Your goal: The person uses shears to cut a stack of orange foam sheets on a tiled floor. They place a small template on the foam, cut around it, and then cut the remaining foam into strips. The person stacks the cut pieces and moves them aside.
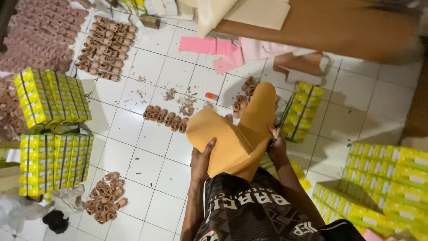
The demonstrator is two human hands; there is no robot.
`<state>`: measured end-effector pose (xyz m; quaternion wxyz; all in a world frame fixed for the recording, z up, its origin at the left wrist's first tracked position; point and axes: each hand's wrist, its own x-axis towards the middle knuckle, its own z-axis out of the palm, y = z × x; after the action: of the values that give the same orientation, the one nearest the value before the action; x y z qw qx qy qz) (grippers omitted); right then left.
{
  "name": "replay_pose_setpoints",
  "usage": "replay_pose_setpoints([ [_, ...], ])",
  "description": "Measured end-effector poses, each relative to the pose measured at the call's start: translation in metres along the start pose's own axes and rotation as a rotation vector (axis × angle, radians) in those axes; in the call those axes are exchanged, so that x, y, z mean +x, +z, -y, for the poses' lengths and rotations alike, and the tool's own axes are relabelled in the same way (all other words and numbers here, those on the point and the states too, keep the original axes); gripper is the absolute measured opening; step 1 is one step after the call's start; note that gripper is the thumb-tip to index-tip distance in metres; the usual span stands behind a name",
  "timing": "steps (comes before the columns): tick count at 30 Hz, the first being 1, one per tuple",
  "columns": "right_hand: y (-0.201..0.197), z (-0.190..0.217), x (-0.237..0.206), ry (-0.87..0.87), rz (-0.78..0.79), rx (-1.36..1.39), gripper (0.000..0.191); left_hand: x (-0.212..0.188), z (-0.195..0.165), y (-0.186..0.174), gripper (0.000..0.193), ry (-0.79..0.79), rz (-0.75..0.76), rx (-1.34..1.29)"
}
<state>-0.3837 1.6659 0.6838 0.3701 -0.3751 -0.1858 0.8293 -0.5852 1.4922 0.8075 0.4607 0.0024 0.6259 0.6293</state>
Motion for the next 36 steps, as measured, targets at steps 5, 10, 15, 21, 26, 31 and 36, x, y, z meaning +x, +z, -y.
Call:
replay_pose_setpoints([
  [5, -0.049, -0.003, -0.082, -0.088, -0.272, -0.007, 0.04, -0.046, 0.049, -0.004, 0.051, -0.061, 0.085, 0.046],
  [10, -0.092, -0.025, -0.145, -0.152, -0.421, 0.225, 0.043, -0.08, 0.063, -0.007, 0.06, -0.118, 0.126, 0.19],
  [15, -0.113, -0.047, -0.21, -0.299, -0.611, 0.208, 0.043, -0.104, 0.064, 0.001, 0.063, -0.052, 0.414, 0.343],
  [21, -0.127, -0.085, -0.314, -0.427, -0.843, 0.399, 0.037, -0.118, 0.065, 0.025, 0.054, -0.034, 0.762, 0.749],
  [26, -0.144, -0.119, -0.413, -0.819, -1.023, 0.491, 0.041, -0.133, 0.08, 0.066, 0.058, -0.045, 1.065, 0.954],
  [31, -0.171, -0.144, -0.495, -1.233, -1.226, 0.634, 0.027, -0.167, 0.129, 0.122, 0.068, 0.11, 1.23, 1.091],
  [36, -0.201, -0.164, -0.551, -1.515, -1.448, 0.727, 0.025, -0.214, 0.196, 0.18, 0.069, 0.117, 1.585, 1.063],
])
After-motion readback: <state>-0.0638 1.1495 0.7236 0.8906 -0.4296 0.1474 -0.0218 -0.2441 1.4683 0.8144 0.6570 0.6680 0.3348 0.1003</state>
